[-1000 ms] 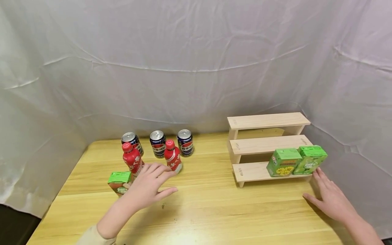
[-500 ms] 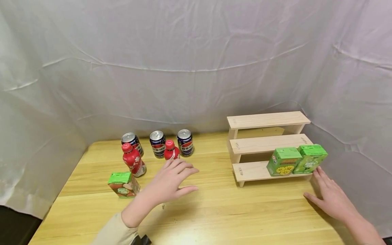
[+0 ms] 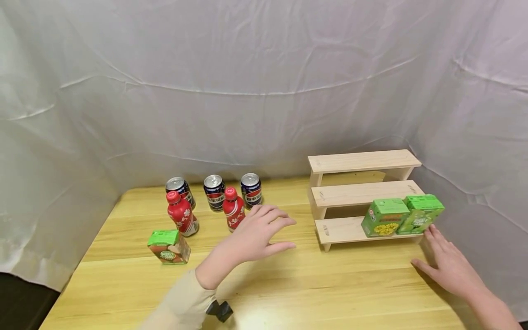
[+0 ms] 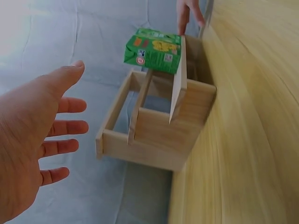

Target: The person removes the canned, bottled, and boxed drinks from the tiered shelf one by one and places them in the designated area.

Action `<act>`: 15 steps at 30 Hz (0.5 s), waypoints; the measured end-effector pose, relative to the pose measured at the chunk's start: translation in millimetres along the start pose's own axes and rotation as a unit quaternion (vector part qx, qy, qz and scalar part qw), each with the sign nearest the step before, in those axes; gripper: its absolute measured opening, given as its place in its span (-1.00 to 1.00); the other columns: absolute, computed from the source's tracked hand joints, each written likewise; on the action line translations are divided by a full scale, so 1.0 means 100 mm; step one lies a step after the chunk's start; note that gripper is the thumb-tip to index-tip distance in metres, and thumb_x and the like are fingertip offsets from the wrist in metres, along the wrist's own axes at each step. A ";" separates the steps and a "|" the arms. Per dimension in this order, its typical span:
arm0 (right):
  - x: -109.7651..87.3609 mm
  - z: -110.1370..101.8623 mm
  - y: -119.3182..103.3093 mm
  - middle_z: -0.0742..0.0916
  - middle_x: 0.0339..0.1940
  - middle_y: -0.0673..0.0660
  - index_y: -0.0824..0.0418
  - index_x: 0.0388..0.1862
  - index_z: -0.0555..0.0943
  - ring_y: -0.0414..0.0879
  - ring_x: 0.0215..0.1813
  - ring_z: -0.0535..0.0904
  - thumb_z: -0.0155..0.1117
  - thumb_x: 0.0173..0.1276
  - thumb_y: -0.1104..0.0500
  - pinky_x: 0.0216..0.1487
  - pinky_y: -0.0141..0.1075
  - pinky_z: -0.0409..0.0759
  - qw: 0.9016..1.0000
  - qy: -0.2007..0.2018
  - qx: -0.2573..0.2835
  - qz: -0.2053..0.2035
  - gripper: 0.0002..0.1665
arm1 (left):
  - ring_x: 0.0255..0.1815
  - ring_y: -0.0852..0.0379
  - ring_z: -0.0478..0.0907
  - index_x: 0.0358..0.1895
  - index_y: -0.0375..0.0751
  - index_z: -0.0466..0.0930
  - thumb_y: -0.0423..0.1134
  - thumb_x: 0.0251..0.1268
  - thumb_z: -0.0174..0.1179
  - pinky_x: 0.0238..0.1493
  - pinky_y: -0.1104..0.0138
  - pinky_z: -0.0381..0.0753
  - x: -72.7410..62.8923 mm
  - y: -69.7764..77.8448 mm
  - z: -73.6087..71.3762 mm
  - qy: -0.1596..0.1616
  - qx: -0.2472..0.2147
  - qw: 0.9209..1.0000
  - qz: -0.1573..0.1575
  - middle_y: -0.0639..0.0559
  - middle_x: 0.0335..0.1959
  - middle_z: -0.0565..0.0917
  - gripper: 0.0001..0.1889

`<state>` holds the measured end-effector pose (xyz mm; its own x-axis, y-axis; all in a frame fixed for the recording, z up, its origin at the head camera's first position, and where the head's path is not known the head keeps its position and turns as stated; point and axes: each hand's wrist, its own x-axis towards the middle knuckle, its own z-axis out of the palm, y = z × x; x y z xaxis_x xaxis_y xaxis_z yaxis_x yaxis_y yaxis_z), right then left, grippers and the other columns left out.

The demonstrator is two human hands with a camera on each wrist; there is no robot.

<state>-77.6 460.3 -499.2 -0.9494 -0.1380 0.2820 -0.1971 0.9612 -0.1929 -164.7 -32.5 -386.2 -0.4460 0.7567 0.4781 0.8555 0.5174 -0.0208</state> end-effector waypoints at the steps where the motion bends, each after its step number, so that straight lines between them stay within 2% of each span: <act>1: 0.00 0.00 0.00 -0.22 0.60 0.24 0.43 0.55 -0.18 0.11 0.62 -0.38 0.25 0.37 -0.04 0.51 -0.19 -0.61 1.000 0.000 0.000 0.000 0.11 | 0.18 0.15 0.44 0.17 0.12 0.56 0.30 0.23 0.16 0.23 0.15 0.40 0.03 0.01 0.01 -0.001 0.001 1.000 0.000 0.19 0.07 0.61 -0.46; 15: 0.02 -0.04 0.01 -0.18 0.59 0.32 0.52 0.51 -0.08 0.19 0.62 -0.34 0.20 0.40 -0.05 0.52 -0.13 -0.59 1.000 -0.012 0.019 0.010 0.03 | 0.29 0.13 0.40 0.22 0.16 0.52 0.34 0.31 0.01 0.32 0.15 0.34 0.44 0.12 0.22 -0.046 -0.016 0.999 -0.021 0.18 0.18 0.58 -0.45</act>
<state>-78.6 461.6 -494.8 -0.9586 -0.1248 0.2560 -0.1867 0.9541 -0.2342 -179.5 16.0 -385.0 -0.5032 0.7689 0.3944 0.8425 0.5381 0.0257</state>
